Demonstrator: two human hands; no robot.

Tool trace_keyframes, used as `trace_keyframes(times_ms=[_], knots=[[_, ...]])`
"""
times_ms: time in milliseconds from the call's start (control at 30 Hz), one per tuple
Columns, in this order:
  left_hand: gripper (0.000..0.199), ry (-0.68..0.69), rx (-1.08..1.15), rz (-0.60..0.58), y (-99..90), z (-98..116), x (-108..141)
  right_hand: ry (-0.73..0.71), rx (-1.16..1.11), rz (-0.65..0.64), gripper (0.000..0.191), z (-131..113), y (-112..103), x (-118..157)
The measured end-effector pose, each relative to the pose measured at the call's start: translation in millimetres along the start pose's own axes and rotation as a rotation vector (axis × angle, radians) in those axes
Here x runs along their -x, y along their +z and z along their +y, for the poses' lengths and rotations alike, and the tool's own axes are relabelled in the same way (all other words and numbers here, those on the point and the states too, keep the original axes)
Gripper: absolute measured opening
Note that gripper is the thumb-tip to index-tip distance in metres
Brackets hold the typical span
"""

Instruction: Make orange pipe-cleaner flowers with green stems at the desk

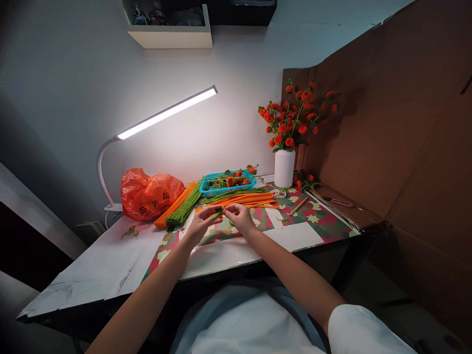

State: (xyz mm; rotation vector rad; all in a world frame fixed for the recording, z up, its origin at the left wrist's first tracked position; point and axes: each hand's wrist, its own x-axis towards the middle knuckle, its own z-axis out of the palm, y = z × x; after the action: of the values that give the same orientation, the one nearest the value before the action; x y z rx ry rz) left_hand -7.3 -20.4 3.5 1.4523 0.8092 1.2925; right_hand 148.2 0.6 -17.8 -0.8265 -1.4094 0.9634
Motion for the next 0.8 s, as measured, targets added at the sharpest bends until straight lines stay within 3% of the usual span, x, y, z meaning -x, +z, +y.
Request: trace_keyframes(times_ms=[200,333,500,633,800], knots=[[0.035,0.106,-0.141,-0.023,-1.5,-5,-2,0.029,-0.012,0.008,0.028,-2,1,2],[0.026,0.206,-0.269,-0.031,-3.3,-8,-3,0.129,-0.138,-0.044,0.030,-7,-2,2],[0.035,0.119,-0.168,-0.041,0.6,-7,-2,0.174,-0.235,-0.011,0.032,-15,-6,2],[0.032,0.130,-0.173,-0.027,1.1,-7,-2,0.113,-0.179,-0.003,0.031,-12,-4,1],[0.032,0.123,-0.210,-0.038,-1.7,-8,-1,-0.097,0.077,0.035,0.018,-10,-2,5]])
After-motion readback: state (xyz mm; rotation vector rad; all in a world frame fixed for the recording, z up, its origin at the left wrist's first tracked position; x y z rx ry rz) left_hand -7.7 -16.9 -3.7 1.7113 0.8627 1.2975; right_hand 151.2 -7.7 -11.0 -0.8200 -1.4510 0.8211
